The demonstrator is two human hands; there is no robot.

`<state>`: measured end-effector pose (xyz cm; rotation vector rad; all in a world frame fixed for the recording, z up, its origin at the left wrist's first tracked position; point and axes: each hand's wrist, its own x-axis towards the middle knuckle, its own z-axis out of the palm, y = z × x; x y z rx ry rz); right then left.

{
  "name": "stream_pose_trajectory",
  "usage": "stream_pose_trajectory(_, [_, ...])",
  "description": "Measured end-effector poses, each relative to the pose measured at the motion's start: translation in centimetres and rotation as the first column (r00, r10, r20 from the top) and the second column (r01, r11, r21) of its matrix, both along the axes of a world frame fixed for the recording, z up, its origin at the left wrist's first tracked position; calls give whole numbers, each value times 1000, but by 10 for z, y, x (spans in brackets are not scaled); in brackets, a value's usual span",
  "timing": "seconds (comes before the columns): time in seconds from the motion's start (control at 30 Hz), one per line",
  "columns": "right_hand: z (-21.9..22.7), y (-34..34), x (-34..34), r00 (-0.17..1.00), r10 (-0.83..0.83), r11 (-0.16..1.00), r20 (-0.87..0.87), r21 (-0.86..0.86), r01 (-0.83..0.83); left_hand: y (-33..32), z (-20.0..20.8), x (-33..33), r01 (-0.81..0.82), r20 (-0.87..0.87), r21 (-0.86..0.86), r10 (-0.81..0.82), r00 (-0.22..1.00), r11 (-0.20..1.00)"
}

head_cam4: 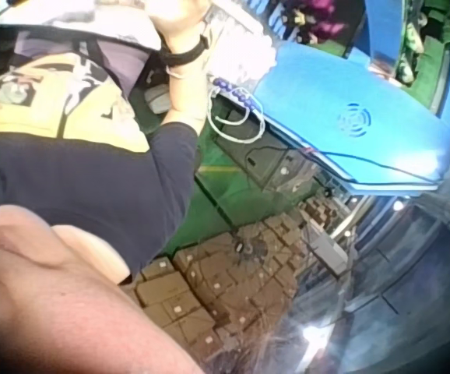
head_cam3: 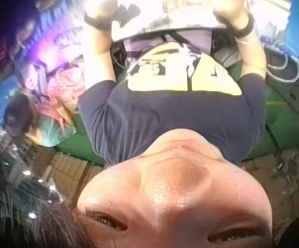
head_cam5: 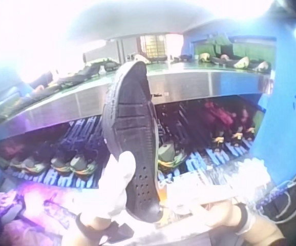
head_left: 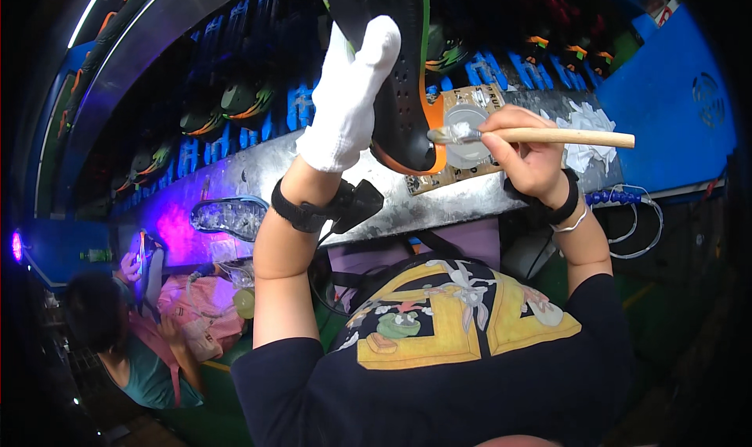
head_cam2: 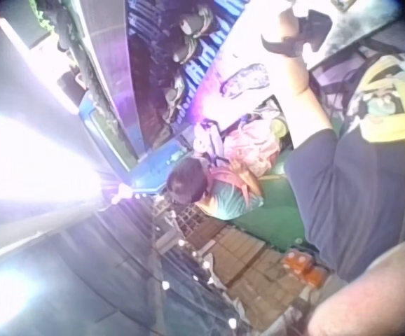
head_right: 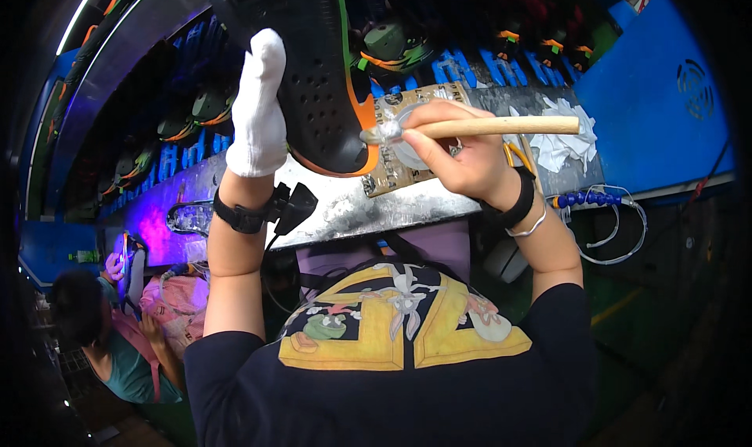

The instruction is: Applying adhesive or primer to the bottom and side edges of shoe soles using a manual brush applicator.

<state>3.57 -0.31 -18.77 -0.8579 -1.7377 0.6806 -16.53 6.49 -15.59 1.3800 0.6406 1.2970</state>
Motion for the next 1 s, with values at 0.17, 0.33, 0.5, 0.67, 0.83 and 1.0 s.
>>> stream_pose_trajectory(0.17, [-1,14,8,997,-17,978,71,206,2,-1,-1,10,121,49,-138,-115,992,983])
stream_pose_trajectory(0.33, [0,17,10,997,-71,975,-28,210,75,1,-4,15,157,132,-250,-127,983,955])
stream_pose_trajectory(0.5, [5,9,2,984,57,939,170,326,-111,3,-2,13,226,149,-204,-198,969,952])
stream_pose_trajectory(0.67, [12,24,3,974,-56,865,221,498,-63,-4,-9,19,236,148,-255,-204,968,938])
stream_pose_trajectory(0.83, [24,37,16,965,-190,817,183,574,52,-19,-7,27,245,79,-300,-232,969,922])
stream_pose_trajectory(1.0, [31,48,40,929,-331,791,163,585,179,-21,-5,47,237,25,-341,-243,970,910])
